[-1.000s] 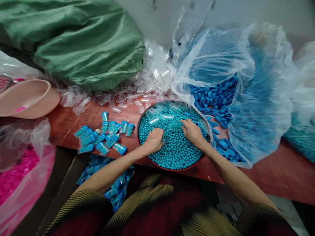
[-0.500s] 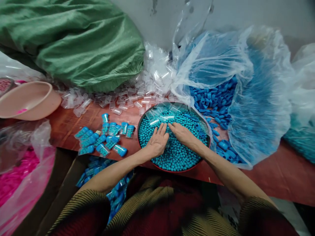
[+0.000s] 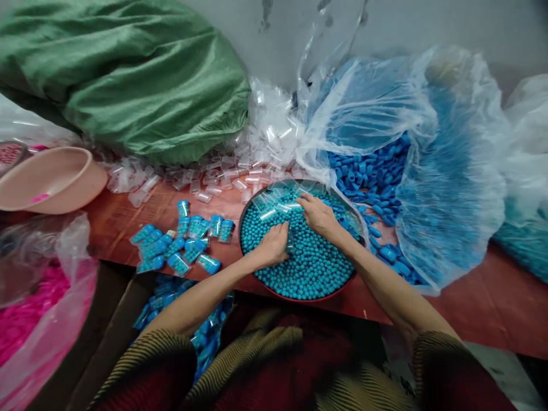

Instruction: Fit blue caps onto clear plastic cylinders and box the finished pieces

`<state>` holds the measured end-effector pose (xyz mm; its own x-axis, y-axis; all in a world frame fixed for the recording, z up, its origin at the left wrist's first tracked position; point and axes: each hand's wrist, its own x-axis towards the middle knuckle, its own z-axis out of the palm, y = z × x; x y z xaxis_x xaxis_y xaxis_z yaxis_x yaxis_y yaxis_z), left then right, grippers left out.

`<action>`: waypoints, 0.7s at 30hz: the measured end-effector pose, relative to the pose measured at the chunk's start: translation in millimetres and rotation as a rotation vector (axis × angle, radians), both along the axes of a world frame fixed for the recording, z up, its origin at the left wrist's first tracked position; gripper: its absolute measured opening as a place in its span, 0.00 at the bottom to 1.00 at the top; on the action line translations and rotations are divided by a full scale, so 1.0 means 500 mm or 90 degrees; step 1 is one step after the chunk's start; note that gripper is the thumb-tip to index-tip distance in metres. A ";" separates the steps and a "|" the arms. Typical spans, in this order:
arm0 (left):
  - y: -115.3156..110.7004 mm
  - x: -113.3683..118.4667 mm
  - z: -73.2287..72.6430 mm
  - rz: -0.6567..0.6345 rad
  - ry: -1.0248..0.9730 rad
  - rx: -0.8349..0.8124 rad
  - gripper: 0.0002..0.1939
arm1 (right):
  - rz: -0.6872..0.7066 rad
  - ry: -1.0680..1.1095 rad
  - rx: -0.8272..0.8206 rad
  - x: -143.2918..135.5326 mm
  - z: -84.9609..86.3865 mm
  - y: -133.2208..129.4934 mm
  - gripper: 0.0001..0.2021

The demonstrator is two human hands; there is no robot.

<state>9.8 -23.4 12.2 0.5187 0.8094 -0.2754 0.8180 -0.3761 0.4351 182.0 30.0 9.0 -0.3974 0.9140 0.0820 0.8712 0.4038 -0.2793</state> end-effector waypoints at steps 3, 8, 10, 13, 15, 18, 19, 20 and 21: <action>-0.001 0.004 0.017 0.013 0.046 -0.023 0.42 | 0.047 -0.094 -0.027 -0.002 -0.008 0.045 0.19; -0.009 -0.002 0.014 0.002 0.031 0.000 0.30 | 0.023 -0.076 0.002 0.015 -0.037 0.035 0.19; -0.011 -0.009 0.000 -0.002 0.003 0.016 0.30 | 0.000 -0.066 0.009 0.034 -0.035 0.015 0.20; -0.011 -0.014 -0.020 -0.008 -0.025 0.040 0.31 | -0.037 -0.114 -0.030 0.057 -0.013 -0.006 0.19; -0.012 -0.013 -0.025 -0.008 -0.029 0.055 0.27 | -0.071 -0.165 -0.057 0.058 0.007 -0.009 0.17; -0.013 -0.009 -0.022 0.002 -0.026 0.060 0.23 | -0.067 -0.207 -0.040 0.037 0.034 0.000 0.18; -0.013 -0.008 -0.020 0.002 -0.024 0.058 0.23 | -0.050 -0.207 -0.038 0.027 0.040 0.006 0.19; -0.012 -0.007 -0.019 -0.002 -0.024 0.056 0.22 | -0.032 -0.203 -0.046 0.017 0.044 0.012 0.18; -0.012 -0.008 -0.019 -0.006 -0.025 0.053 0.22 | -0.020 -0.196 -0.061 0.008 0.046 0.018 0.17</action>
